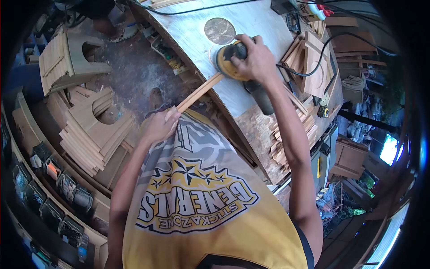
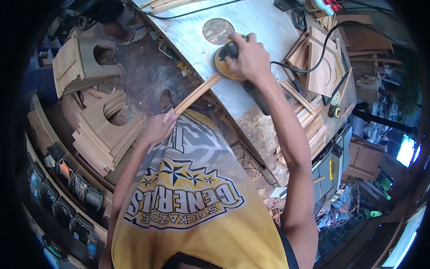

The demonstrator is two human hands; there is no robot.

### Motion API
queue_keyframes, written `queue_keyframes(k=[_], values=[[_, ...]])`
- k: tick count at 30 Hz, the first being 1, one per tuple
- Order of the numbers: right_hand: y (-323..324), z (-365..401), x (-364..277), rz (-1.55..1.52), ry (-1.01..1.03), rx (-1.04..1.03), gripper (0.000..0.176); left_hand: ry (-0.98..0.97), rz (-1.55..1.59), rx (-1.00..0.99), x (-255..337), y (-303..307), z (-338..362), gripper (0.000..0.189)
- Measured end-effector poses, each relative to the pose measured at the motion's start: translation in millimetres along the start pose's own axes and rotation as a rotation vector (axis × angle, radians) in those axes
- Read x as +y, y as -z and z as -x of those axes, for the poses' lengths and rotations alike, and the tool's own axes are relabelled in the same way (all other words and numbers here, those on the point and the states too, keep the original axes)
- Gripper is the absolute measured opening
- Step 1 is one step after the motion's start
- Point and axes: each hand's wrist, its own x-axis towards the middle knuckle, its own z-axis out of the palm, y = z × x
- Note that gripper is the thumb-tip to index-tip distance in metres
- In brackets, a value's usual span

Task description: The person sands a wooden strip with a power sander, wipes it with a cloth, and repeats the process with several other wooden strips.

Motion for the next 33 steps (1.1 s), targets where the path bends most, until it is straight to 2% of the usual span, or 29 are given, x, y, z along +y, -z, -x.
queue_keyframes(k=[1,2,3,7,11,16,18,23,25,28,31,33], values=[[0,12,-12,-0.007,0.006,-0.056,0.056,0.003,0.001,-0.006,-1,-2,1,0.053],[-4,20,-16,0.000,0.086,0.000,0.057,-0.030,0.017,0.023,-3,-3,-1,0.054],[-5,21,-12,-0.002,0.080,-0.002,0.057,-0.063,0.030,0.051,-4,-3,-1,0.055],[1,11,18,0.020,-0.082,0.006,0.060,-0.153,-0.105,0.144,-12,-2,5,0.053],[-2,-13,78,0.017,-0.132,0.108,0.061,-0.090,-0.052,0.099,-1,12,19,0.056],[16,-10,91,-0.011,-0.136,0.228,0.062,-0.042,-0.030,0.184,3,17,27,0.059],[22,-4,88,-0.037,-0.068,0.313,0.062,-0.037,-0.025,0.185,-3,12,24,0.060],[15,-5,69,-0.057,-0.010,0.297,0.061,0.006,-0.002,0.157,-6,6,7,0.061],[6,-6,56,-0.059,-0.035,0.209,0.061,-0.005,0.000,0.145,-2,5,-1,0.061],[-4,-8,35,-0.039,-0.030,0.158,0.059,-0.008,-0.159,0.142,12,-8,-15,0.054],[-4,2,10,-0.021,-0.005,0.075,0.057,-0.049,0.028,0.071,11,-10,-17,0.057],[-6,18,-12,-0.018,0.071,0.033,0.054,-0.040,0.014,0.096,10,-12,-20,0.057]])
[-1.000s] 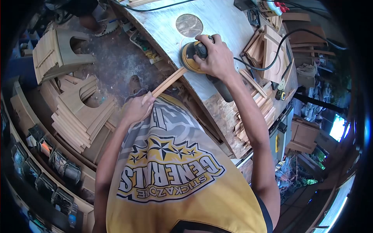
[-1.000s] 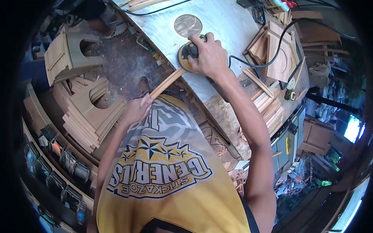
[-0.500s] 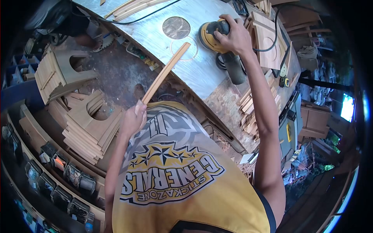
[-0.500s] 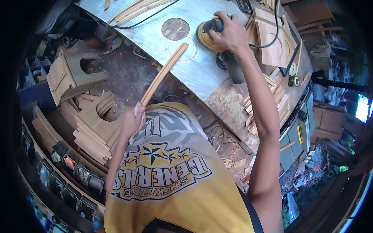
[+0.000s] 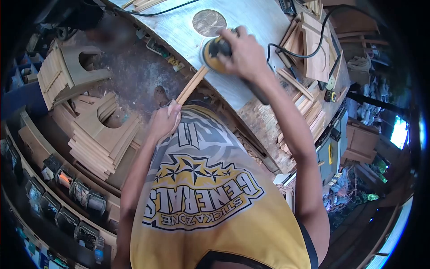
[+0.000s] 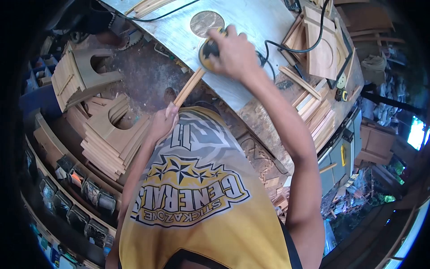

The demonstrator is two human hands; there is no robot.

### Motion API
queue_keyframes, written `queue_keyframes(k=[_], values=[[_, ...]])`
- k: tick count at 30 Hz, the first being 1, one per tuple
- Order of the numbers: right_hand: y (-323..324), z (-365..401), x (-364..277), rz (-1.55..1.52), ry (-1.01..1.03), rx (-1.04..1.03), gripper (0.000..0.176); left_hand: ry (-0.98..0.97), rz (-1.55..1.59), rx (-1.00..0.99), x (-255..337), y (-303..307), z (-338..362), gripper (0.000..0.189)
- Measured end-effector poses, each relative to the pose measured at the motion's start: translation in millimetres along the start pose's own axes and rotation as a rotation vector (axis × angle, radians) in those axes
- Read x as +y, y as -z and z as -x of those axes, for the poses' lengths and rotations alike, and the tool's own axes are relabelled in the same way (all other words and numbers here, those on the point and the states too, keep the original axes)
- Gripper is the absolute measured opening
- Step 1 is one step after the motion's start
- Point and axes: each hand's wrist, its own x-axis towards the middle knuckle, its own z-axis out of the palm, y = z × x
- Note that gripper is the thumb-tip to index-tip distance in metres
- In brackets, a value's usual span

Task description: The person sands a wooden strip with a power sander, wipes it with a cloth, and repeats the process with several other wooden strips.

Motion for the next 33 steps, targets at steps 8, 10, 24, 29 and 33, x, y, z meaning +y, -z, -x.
queue_keyframes(k=[8,10,24,29,33], values=[[-4,6,-27,-0.004,0.056,0.036,0.052,-0.125,-0.030,0.080,3,0,8,0.065],[-4,13,-35,0.001,0.050,0.024,0.053,-0.045,0.139,0.000,9,3,7,0.071],[-4,37,-56,-0.027,0.100,-0.040,0.052,-0.022,-0.001,0.016,3,-4,11,0.062],[0,-7,7,0.082,-0.130,0.035,0.057,-0.005,0.028,-0.038,3,-1,16,0.058],[-1,-24,42,0.037,-0.154,0.140,0.057,-0.028,-0.060,-0.001,0,-2,14,0.055]])
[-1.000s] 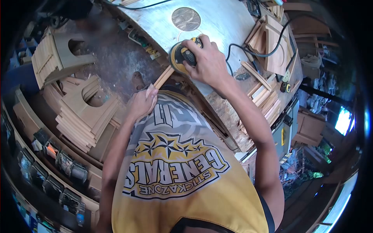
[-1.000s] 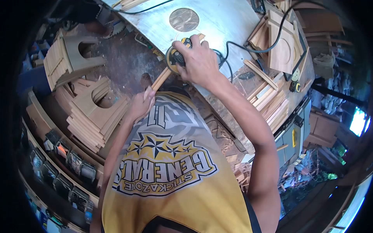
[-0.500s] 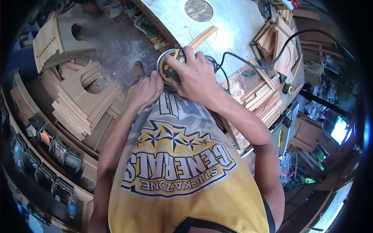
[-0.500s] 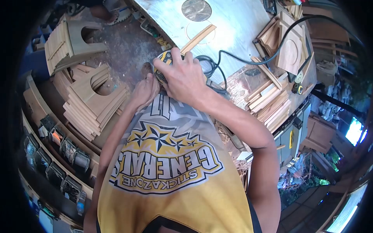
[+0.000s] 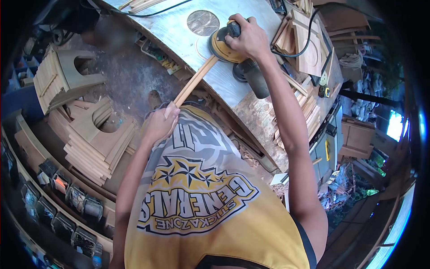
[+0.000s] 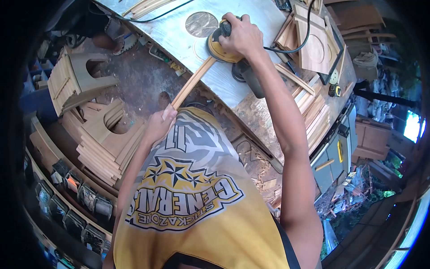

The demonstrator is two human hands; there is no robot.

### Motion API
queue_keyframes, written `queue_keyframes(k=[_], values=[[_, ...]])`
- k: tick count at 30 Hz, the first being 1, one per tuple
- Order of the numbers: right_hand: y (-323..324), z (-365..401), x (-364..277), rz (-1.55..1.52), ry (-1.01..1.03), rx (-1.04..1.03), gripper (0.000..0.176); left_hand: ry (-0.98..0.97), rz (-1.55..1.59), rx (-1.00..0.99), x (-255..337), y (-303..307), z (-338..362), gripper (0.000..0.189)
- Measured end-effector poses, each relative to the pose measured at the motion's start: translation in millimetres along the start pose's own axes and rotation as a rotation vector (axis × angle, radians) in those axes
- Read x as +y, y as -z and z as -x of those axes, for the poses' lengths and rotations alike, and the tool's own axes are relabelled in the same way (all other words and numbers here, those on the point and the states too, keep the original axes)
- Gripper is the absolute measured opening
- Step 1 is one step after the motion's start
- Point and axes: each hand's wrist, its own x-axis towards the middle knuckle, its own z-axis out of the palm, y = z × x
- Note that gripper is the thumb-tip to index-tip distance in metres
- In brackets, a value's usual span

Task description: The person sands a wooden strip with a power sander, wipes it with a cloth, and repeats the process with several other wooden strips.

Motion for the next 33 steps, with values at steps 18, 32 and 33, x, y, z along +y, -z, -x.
queue_keyframes(k=[18,32,33], values=[[5,24,-23,-0.019,0.014,-0.080,0.055,0.054,0.091,0.019,4,-1,-4,0.060],[0,-44,47,-0.097,-0.160,0.030,0.064,0.067,-0.166,0.572,36,85,99,0.043],[-1,-45,45,-0.130,-0.163,0.027,0.064,-0.001,-0.140,0.615,41,93,107,0.042]])
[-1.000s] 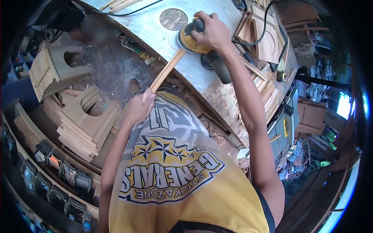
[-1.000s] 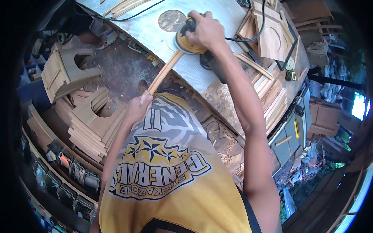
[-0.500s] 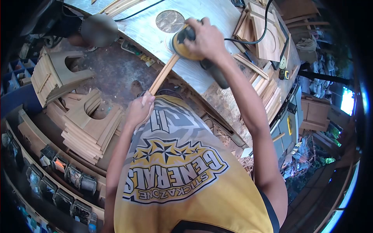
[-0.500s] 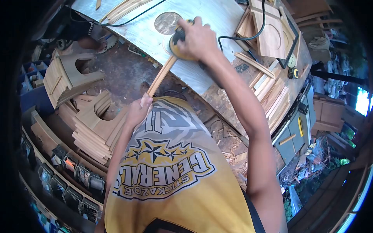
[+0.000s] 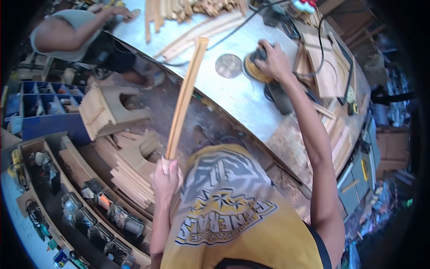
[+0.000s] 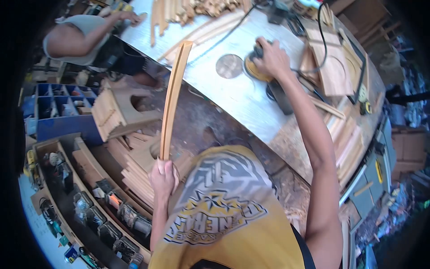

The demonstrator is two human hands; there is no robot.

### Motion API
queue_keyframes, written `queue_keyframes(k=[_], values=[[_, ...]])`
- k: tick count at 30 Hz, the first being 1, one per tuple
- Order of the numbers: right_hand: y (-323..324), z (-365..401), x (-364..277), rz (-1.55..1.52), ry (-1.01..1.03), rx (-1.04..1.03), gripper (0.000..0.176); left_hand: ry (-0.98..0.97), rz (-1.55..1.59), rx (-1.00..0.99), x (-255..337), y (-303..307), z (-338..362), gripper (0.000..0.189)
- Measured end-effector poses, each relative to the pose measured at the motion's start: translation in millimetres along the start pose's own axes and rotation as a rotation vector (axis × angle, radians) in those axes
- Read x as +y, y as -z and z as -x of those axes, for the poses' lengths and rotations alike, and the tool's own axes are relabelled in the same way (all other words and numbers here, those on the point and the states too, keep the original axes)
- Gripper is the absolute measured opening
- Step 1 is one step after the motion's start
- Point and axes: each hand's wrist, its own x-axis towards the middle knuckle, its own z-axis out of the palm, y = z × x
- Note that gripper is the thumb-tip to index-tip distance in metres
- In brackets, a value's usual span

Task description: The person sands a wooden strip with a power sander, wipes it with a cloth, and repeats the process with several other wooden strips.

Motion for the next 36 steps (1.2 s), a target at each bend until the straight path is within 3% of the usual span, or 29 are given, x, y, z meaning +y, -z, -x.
queue_keyframes(k=[2,7,10,11,21,27,29,31,35,36], values=[[-3,1,-7,-0.064,-0.032,-0.040,0.055,-0.085,0.032,0.069,-2,12,1,0.041],[-3,3,-18,-0.005,-0.037,0.021,0.057,-0.203,0.404,0.056,12,8,-7,0.051],[-2,-1,-14,-0.001,-0.060,0.020,0.056,-0.311,0.406,0.078,24,4,-12,0.056],[-2,-4,-11,0.000,-0.075,0.025,0.056,-0.254,0.479,0.012,31,5,-11,0.058],[-2,-6,3,0.007,-0.147,0.044,0.060,-0.328,0.416,0.013,28,-3,-21,0.057],[2,0,5,-0.004,-0.175,0.047,0.065,-0.246,0.379,-0.066,27,-5,-23,0.054],[1,2,9,-0.004,-0.145,0.023,0.066,-0.082,0.115,-0.211,37,-19,-32,0.049],[4,12,8,-0.001,-0.107,-0.006,0.066,0.102,0.204,-0.363,13,-59,-42,0.043],[7,28,16,0.071,-0.005,-0.049,0.065,-0.003,0.080,-0.471,-2,-129,-61,0.052],[10,34,18,0.101,0.014,-0.083,0.065,0.094,0.124,-0.519,4,-132,-62,0.055]])
